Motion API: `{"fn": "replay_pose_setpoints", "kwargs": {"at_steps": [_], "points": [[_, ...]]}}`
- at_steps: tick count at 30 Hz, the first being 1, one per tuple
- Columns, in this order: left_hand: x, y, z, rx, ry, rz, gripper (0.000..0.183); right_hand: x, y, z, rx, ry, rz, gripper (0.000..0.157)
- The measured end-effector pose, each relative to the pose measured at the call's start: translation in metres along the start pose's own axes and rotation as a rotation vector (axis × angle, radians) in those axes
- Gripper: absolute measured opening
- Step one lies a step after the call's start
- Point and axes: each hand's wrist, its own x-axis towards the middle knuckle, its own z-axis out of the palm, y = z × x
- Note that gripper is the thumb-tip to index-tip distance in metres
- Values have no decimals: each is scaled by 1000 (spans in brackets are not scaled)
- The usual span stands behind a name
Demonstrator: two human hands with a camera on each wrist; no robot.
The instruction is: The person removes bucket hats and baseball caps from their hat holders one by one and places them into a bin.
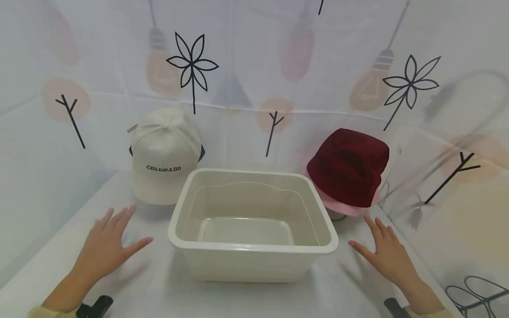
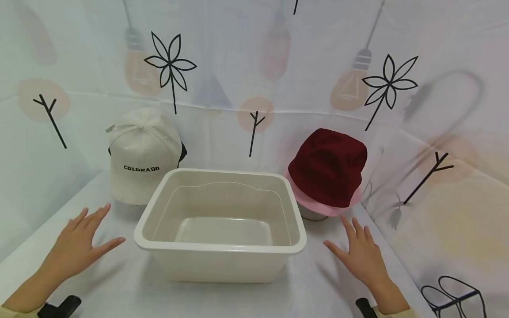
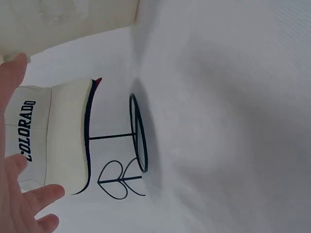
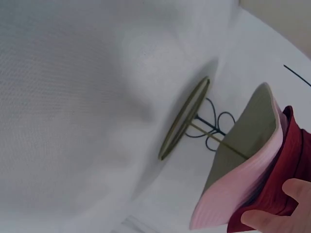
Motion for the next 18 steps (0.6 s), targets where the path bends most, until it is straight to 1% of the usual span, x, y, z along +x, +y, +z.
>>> {"fn": "replay_pose_setpoints", "kwargs": {"at_steps": [2,6,9,14,18], "points": [[2,2,-2,-37,-1,-14,101,1,0,0,13,10,6,92],[7,7,-4,-117,-26,-64,106,3,0,-2,53,26,20,93],[10,10,-6,-185,-37,-84,108,5,1,-2,92,47,20,93],[17,20,-11,-287,-57,-113,107,7,0,-3,169,74,6,92],[19,26,-16,-349,-64,-149,104,9,-3,-5,198,72,37,93]]}}
